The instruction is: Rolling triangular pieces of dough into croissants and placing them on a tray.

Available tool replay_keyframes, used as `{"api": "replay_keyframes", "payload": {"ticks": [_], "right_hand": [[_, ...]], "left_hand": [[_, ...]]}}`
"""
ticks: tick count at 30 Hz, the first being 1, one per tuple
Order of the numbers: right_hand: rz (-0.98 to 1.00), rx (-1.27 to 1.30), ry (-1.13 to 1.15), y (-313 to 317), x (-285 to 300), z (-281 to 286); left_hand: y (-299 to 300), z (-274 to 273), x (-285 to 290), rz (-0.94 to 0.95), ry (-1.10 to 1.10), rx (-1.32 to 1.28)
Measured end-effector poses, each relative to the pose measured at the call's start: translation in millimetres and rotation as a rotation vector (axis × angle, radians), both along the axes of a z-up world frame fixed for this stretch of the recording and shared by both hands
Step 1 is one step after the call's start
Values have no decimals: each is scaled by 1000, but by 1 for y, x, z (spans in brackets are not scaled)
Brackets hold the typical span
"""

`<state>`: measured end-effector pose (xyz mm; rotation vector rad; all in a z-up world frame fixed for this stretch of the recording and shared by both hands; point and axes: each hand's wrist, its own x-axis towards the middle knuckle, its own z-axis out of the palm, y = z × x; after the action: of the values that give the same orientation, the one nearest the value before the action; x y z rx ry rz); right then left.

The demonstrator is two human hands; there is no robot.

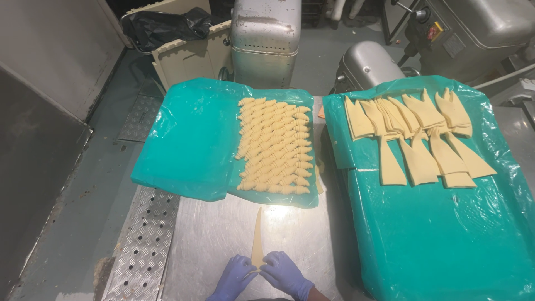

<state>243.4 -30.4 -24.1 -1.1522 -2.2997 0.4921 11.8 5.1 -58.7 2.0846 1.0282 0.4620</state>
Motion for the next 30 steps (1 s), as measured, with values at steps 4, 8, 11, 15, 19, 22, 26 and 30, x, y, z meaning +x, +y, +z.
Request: {"api": "replay_keyframes", "payload": {"ticks": [4,8,11,15,19,22,26,30], "right_hand": [[15,24,6,2,0,-3],[-21,-31,-23,1,-1,-1],[-26,-46,9,3,-1,-1],[-11,6,-15,4,-2,-3],[-24,-76,-36,5,0,-7],[-5,26,5,5,1,-13],[-21,-22,-32,7,0,-13],[-14,-57,-11,9,0,-10]], "left_hand": [[0,-2,-1,12,22,10],[0,7,0,20,-52,45],[1,7,0,30,5,-21],[2,13,0,15,-25,36],[4,18,1,23,-3,21],[3,18,0,23,-18,17],[5,19,2,-3,-35,52],[7,25,1,12,10,6]]}}
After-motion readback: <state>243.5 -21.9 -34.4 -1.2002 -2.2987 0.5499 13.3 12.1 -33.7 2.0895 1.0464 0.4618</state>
